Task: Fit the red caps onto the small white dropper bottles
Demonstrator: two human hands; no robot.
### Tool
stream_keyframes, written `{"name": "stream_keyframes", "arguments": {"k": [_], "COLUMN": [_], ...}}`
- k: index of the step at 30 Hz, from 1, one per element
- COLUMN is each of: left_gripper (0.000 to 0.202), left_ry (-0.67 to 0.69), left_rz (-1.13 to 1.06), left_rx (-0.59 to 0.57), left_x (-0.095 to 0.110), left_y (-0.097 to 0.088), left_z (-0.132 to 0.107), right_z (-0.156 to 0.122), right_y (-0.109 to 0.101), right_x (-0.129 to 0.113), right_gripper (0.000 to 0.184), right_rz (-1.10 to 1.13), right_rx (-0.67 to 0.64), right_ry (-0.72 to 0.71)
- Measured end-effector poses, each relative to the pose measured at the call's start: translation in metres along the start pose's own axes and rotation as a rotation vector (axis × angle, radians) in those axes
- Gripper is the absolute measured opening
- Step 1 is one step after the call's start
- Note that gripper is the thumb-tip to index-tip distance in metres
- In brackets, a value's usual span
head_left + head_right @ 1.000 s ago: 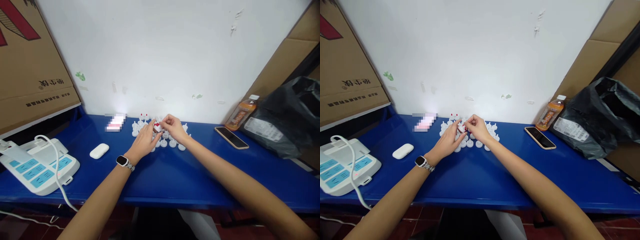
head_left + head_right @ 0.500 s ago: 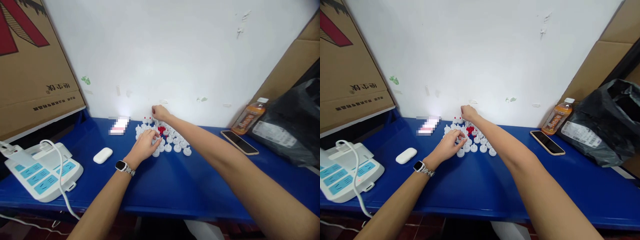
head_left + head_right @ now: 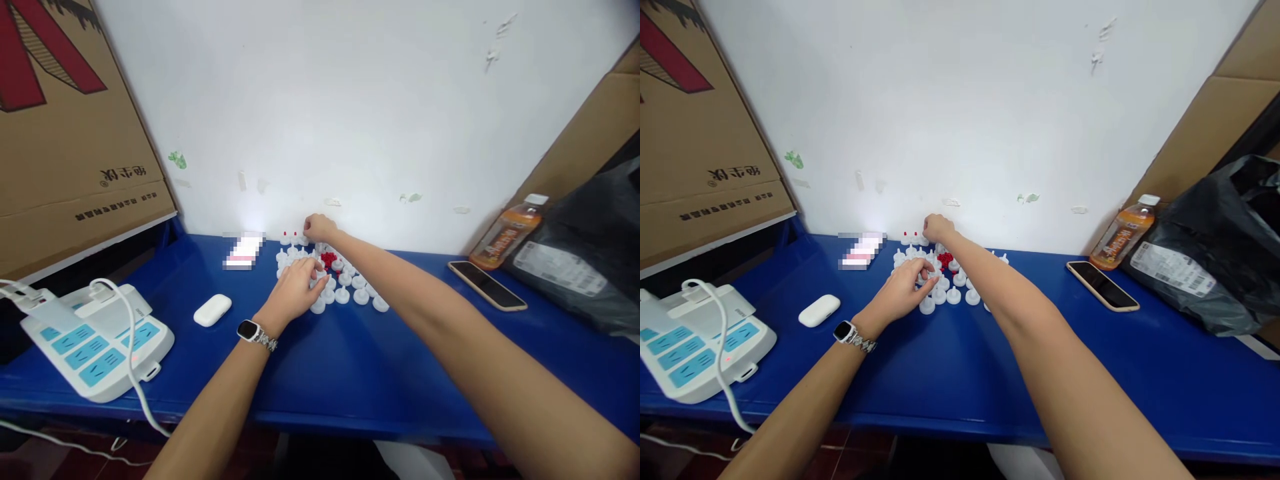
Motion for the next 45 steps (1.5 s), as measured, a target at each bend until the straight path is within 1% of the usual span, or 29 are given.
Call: {"name": "stream_keyframes", "arguments": {"k": [6,9,12,20,23,26,30,32,34,37,40,41,42,44,45], "left_gripper": [0.020,0.021,0.024,0.025,0.027,0.028,0.028,0.027,0.025,0.022,0.026,0.030,0.034,0.040,0.039], "left_ry": [0.001,0.001,-0.014,-0.020,-0.017,-0.016,-0.036,-0.049,-0.054,-0.052,-0.047,-0.045,-0.040,-0.008,0.020], "left_rz": [0.004,0.004,0.008,0.000,0.001,0.001,-0.001,0.003,0.007,0.005,-0.020,-0.030,-0.036,-0.032,-0.021], "left_rx": [0.010,0.006,0.002,0.018,0.025,0.016,0.009,0.024,0.033,0.047,0.110,0.142,0.173,0.216,0.222], "left_x": [-0.001,-0.001,-0.003,-0.010,-0.008,-0.006,-0.008,-0.010,-0.012,-0.013,-0.009,-0.007,-0.003,0.005,0.010], "left_y": [0.000,0.001,0.001,0.000,0.000,0.000,-0.003,-0.005,-0.007,-0.007,-0.010,-0.011,-0.013,-0.015,-0.016], "left_z": [0.000,0.000,0.001,0.004,0.004,0.003,0.003,0.003,0.003,0.004,0.003,0.002,0.001,-0.001,-0.001], "right_z": [-0.016,-0.025,-0.030,-0.043,-0.047,-0.046,-0.041,-0.040,-0.043,-0.059,-0.092,-0.105,-0.118,-0.141,-0.151], "right_y": [-0.009,-0.010,-0.010,-0.024,-0.026,-0.021,-0.012,-0.011,-0.015,-0.031,-0.046,-0.048,-0.048,-0.044,-0.042], "right_x": [0.019,0.027,0.031,0.044,0.049,0.046,0.035,0.031,0.031,0.034,0.034,0.031,0.027,0.019,0.015], "right_gripper": [0.023,0.020,0.016,0.019,0.022,0.022,0.015,0.017,0.019,0.018,0.015,0.015,0.015,0.016,0.017], "right_rz": [0.037,-0.002,0.004,0.077,0.067,0.068,0.114,0.148,0.172,0.286,0.548,0.643,0.739,0.901,0.967], "right_rx": [0.056,0.024,-0.009,0.057,0.045,0.015,-0.001,0.004,0.027,0.144,0.270,0.284,0.271,0.224,0.203], "right_ry": [0.020,0.022,0.043,0.061,0.088,0.100,0.101,0.094,0.080,0.027,-0.048,-0.087,-0.124,-0.168,-0.183]}}
Point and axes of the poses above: each hand's wrist, its own z-axis towards the middle knuckle, its own y-axis out of the palm, x = y × z, the point moved 6 cm from there along z, towards the middle knuckle, and after that the axes turned 1 degree about -x, right-handed, at the moved point
